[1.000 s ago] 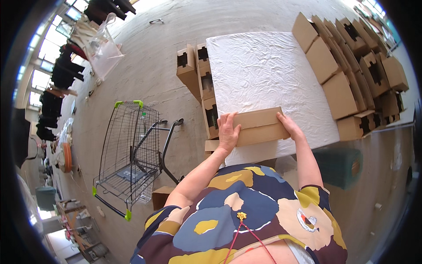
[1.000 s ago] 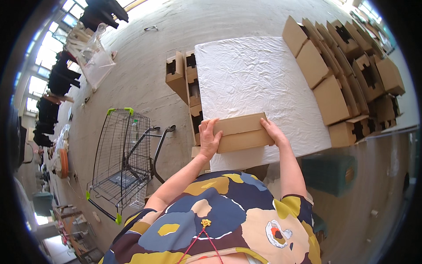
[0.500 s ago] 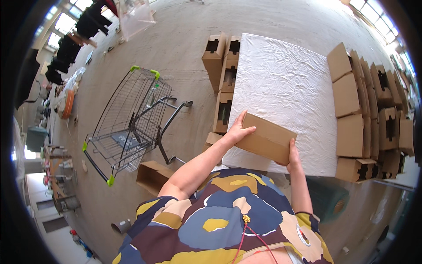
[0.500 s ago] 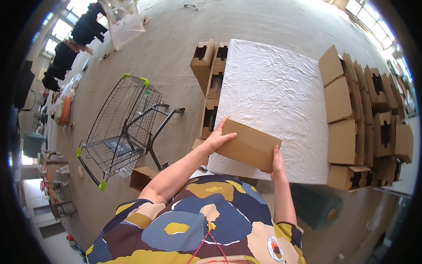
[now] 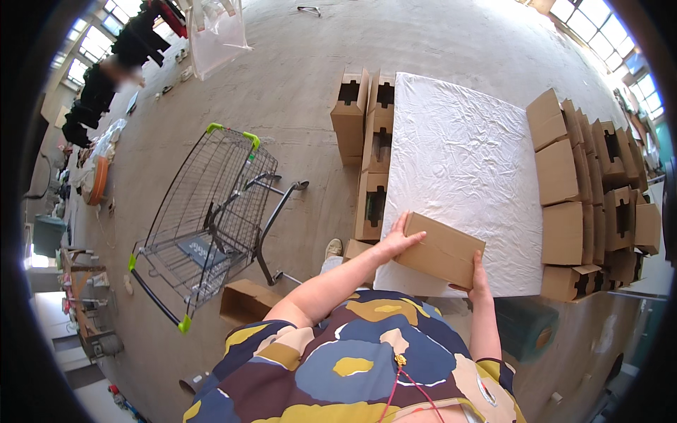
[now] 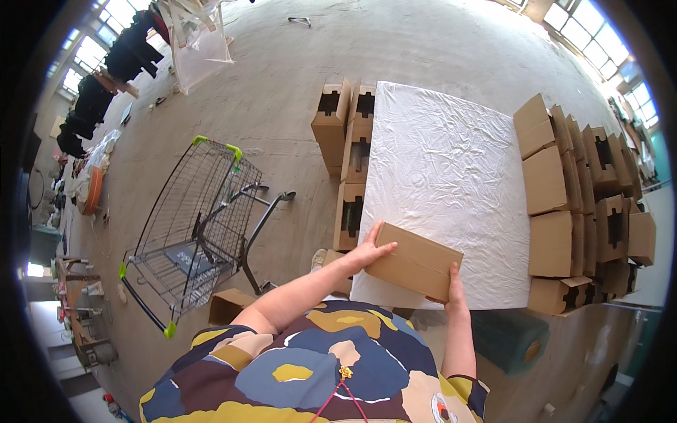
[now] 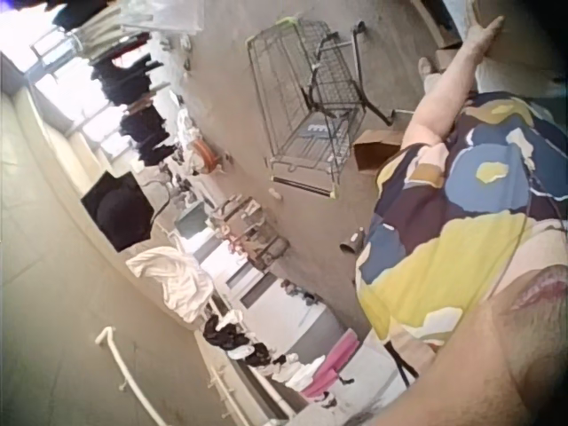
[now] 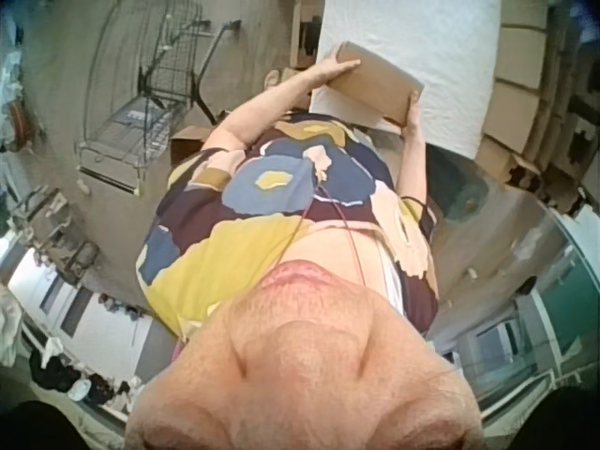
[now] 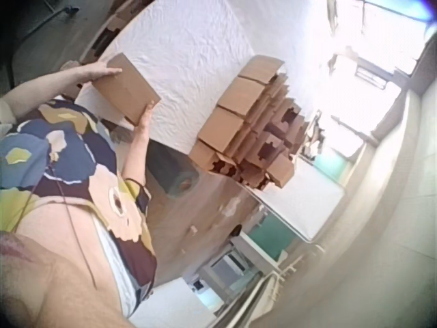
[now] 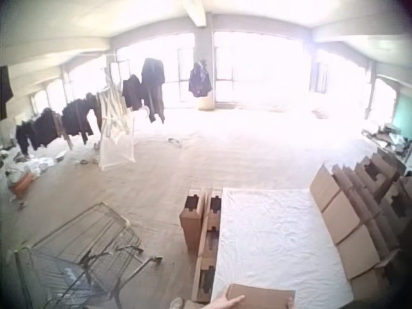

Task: The person takes empty plastic bottles from a shopping cart and places them one at a time into cardboard boxes on a table, then stacks the filled boxes.

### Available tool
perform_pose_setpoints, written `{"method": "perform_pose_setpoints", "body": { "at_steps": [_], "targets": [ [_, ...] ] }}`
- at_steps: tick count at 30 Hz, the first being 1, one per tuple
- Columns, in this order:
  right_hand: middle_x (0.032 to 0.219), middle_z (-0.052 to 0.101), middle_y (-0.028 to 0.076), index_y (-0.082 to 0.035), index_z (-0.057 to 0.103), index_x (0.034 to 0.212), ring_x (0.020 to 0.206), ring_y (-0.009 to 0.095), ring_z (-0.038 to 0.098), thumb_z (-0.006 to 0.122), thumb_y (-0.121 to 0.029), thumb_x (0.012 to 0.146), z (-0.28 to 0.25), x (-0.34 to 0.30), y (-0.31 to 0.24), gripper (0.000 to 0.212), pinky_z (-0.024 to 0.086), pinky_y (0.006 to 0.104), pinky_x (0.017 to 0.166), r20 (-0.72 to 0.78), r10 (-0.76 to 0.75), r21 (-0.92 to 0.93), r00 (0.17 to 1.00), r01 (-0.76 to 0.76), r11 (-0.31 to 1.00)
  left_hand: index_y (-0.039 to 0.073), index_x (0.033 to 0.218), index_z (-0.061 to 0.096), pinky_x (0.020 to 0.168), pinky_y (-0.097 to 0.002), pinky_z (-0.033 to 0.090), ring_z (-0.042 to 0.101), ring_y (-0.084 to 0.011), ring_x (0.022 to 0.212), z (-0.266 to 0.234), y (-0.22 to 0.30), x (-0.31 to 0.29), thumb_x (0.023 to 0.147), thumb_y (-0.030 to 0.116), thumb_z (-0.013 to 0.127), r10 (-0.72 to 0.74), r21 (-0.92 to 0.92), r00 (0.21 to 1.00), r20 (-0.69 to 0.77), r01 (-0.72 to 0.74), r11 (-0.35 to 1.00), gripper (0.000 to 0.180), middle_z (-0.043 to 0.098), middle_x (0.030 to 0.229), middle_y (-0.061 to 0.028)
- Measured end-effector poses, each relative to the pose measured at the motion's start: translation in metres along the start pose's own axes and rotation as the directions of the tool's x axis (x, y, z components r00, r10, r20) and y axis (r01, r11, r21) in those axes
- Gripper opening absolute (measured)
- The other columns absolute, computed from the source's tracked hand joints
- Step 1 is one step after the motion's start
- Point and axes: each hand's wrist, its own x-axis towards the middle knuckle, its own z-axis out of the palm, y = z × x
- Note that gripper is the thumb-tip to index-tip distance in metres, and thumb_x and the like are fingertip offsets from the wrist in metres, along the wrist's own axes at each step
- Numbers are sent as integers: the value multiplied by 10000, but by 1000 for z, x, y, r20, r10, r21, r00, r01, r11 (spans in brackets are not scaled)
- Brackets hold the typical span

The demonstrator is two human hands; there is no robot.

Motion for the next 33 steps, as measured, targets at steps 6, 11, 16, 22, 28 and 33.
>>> {"method": "perform_pose_setpoints", "body": {
  "at_steps": [6, 11, 16, 22, 28, 33],
  "targets": [
    [1314, 566, 98, -63, 430, 1417, 1192, 219, 550, 449, -647, 942, 40, -21, -7, 754, 463, 372, 976, -143, -202, 29, 969, 208, 978, 231, 1568, 44, 1152, -411, 250, 223, -295, 1449, -38, 9, -14, 837, 553, 699, -22, -300, 982, 189, 79, 951, 1033, 196, 1581, -140],
    [1338, 546, 98, -20, 437, 1403, 1208, 199, 522, 491, -620, 939, 120, -44, -14, 761, 412, 337, 1025, -214, -280, 75, 936, 301, 951, 242, 1567, 95, 1135, -386, 290, 273, -274, 1426, -110, 12, -17, 864, 432, 725, 115, -201, 986, 121, -89, 975, 962, 244, 1566, -134],
    [1341, 529, 109, 8, 431, 1393, 1221, 200, 499, 513, -600, 942, 186, -34, -3, 762, 392, 337, 1036, -188, -315, 194, 930, 349, 917, 243, 1568, 128, 1125, -377, 306, 328, -255, 1399, -182, 31, -28, 879, 393, 716, 152, -167, 984, 94, -135, 977, 917, 318, 1533, -129],
    [1329, 538, 108, -7, 451, 1382, 1241, 196, 483, 497, -556, 971, 237, -9, -44, 687, 372, 329, 1052, -63, -361, 100, 930, 366, 925, 240, 1566, 152, 1096, -361, 343, 400, -224, 1346, -236, 60, -51, 902, 328, 704, 140, -404, 990, 4, -127, 906, 868, 413, 1475, -99],
    [1365, 525, 102, -21, 424, 1425, 1274, 197, 456, 491, -543, 979, 299, 18, -127, 689, 348, 329, 1069, 146, -452, -31, 880, 461, 887, 269, 1552, 205, 1060, -360, 405, 435, -216, 1308, -287, 78, -57, 911, 211, 701, 136, -561, 968, -212, -234, 794, 812, 422, 1456, -85],
    [1427, 479, 107, -42, 370, 1471, 1324, 206, 421, 486, -509, 993, 338, 73, -170, 678, 316, 318, 1099, 211, -426, -60, 880, 446, 893, 220, 1539, 248, 1035, -347, 434, 463, -192, 1284, -336, 91, -15, 923, 214, 685, 131, -568, 958, -255, -258, 782, 755, 468, 1417, -57]
  ]
}}
